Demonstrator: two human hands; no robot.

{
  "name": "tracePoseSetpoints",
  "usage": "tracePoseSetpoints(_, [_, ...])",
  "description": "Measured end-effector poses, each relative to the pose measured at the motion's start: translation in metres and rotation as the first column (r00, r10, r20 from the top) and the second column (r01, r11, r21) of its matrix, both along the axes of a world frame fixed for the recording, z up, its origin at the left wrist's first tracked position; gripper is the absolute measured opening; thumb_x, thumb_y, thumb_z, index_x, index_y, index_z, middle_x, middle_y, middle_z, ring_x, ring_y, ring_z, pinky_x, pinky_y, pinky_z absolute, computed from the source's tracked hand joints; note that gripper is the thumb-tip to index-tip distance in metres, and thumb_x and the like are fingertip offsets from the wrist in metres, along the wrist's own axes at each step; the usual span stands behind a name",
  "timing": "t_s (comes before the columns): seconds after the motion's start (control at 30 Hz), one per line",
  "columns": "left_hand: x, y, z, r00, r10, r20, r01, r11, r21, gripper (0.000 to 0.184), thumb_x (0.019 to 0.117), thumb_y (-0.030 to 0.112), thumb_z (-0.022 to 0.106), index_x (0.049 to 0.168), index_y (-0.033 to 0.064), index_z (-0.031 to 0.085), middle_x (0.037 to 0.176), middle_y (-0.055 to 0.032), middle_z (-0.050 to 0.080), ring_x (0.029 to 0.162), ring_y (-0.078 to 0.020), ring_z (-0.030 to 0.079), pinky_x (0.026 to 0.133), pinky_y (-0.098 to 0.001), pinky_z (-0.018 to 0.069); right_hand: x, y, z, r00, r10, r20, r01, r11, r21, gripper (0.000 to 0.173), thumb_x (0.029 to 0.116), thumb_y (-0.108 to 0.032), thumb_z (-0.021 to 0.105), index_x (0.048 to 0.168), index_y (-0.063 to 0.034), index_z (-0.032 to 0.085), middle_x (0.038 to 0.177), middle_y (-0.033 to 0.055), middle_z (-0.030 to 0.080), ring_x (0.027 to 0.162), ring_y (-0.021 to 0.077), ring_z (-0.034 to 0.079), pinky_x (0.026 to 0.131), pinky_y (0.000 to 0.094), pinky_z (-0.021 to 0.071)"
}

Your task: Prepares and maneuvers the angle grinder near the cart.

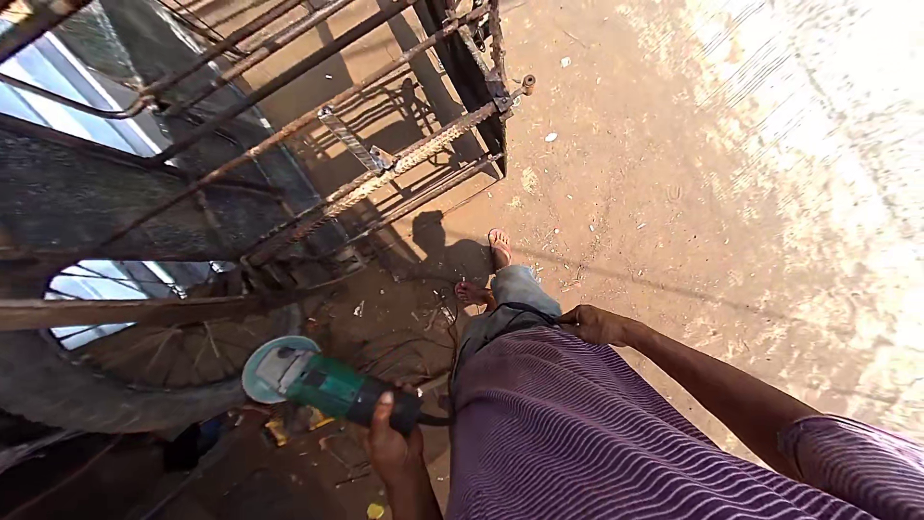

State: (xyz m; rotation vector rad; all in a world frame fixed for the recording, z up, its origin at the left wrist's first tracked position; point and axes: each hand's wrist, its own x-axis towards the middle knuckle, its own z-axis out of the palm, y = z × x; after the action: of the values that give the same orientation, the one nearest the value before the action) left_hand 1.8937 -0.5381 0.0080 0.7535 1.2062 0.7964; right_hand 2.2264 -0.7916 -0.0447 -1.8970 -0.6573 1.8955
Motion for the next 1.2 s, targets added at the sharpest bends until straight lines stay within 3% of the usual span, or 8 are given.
tracePoseSetpoints(0.1, [0.002,0.009,-0.002,0.999,-0.022,0.026,0.021,1.000,0.011,0.060,0.0783,0.036,0.085,0.121,0.0051,0.057,0.096,-0.0115,0.071,0.081,-0.0225,0.072,0.071,-0.0380,0.0631,-0.005,-0.001,-0.011,0.985,0.144,0.091,-0.150,0.986,0.066,0.039,0.1092,-0.027,0.044,0.137,-0.0113,0.066,0.124,0.0160,0.070,0.117,0.0279,0.066,0.104,0.0517,0.0480])
tracePoseSetpoints(0.33, [0.013,0.022,0.001,0.997,0.071,0.029,-0.071,0.997,0.008,0.068,0.0711,0.033,0.088,0.121,0.0027,0.054,0.092,-0.0127,0.071,0.078,-0.0241,0.073,0.070,-0.0411,0.0636,0.001,0.059,-0.011,0.607,0.709,0.359,-0.708,0.687,-0.162,0.046,0.0971,-0.016,0.062,0.141,-0.0029,0.056,0.144,0.0317,0.048,0.100,0.0510,0.066,0.083,0.0663,0.0548])
tracePoseSetpoints(0.47, [0.014,0.025,0.000,0.994,0.104,0.020,-0.104,0.995,0.006,0.069,0.0694,0.033,0.090,0.121,0.0017,0.055,0.090,-0.0129,0.071,0.075,-0.0238,0.073,0.067,-0.0408,0.0635,-0.011,0.088,-0.025,0.701,0.510,0.499,-0.585,0.811,-0.006,0.023,0.1014,-0.010,0.055,0.116,0.0012,0.068,0.142,0.0223,0.057,0.104,0.0464,0.068,0.087,0.0648,0.0558])
tracePoseSetpoints(0.57, [0.008,0.023,-0.001,0.994,0.104,0.033,-0.104,0.995,0.006,0.070,0.0732,0.030,0.088,0.125,0.0011,0.052,0.093,-0.0138,0.071,0.078,-0.0234,0.073,0.068,-0.0405,0.0634,-0.023,0.099,-0.049,0.843,0.297,0.448,-0.392,0.910,0.134,0.038,0.1032,-0.023,0.055,0.139,-0.0138,0.063,0.126,0.0235,0.067,0.117,0.0438,0.064,0.100,0.0624,0.0486])
tracePoseSetpoints(0.73, [-0.004,0.022,-0.001,0.990,0.139,0.002,-0.139,0.990,-0.029,0.061,0.0759,0.023,0.084,0.124,-0.0002,0.054,0.093,-0.0138,0.072,0.078,-0.0242,0.074,0.070,-0.0416,0.0640,-0.043,0.108,-0.064,0.981,0.070,0.180,-0.127,0.937,0.327,0.042,0.1046,-0.032,0.056,0.139,-0.0088,0.064,0.131,0.0205,0.068,0.126,0.0326,0.063,0.111,0.0517,0.0444])
tracePoseSetpoints(0.97, [-0.005,0.032,-0.005,0.995,0.104,0.009,-0.103,0.994,-0.039,0.053,0.0823,0.023,0.078,0.123,-0.0007,0.054,0.091,-0.0154,0.072,0.074,-0.0246,0.073,0.065,-0.0404,0.0634,-0.003,0.076,-0.035,0.630,0.605,0.487,-0.624,0.768,-0.147,0.052,0.1078,-0.024,0.047,0.159,-0.0194,0.037,0.172,0.0099,0.018,0.147,0.0508,0.033,0.106,0.0739,0.0379])
tracePoseSetpoints(1.07, [-0.003,0.032,-0.011,0.992,0.121,0.045,-0.119,0.992,-0.032,0.058,0.0783,0.025,0.082,0.121,-0.0011,0.055,0.091,-0.0169,0.071,0.075,-0.0258,0.073,0.066,-0.0404,0.0632,-0.023,0.076,-0.026,0.651,0.646,0.398,-0.380,0.732,-0.566,0.064,0.1090,-0.026,0.039,0.160,0.0036,0.013,0.134,0.0344,0.057,0.121,0.0559,0.058,0.096,0.0662,0.0501])
tracePoseSetpoints(1.2, [0.005,0.026,-0.009,0.993,0.113,0.043,-0.114,0.993,0.013,0.066,0.0731,0.028,0.088,0.121,-0.0023,0.055,0.091,-0.0174,0.071,0.075,-0.0272,0.073,0.067,-0.0428,0.0635,-0.017,0.074,-0.040,0.765,0.581,0.277,-0.388,0.760,-0.522,0.044,0.1069,-0.028,0.048,0.131,0.0069,0.058,0.124,0.0316,0.065,0.118,0.0495,0.063,0.094,0.0671,0.0512])
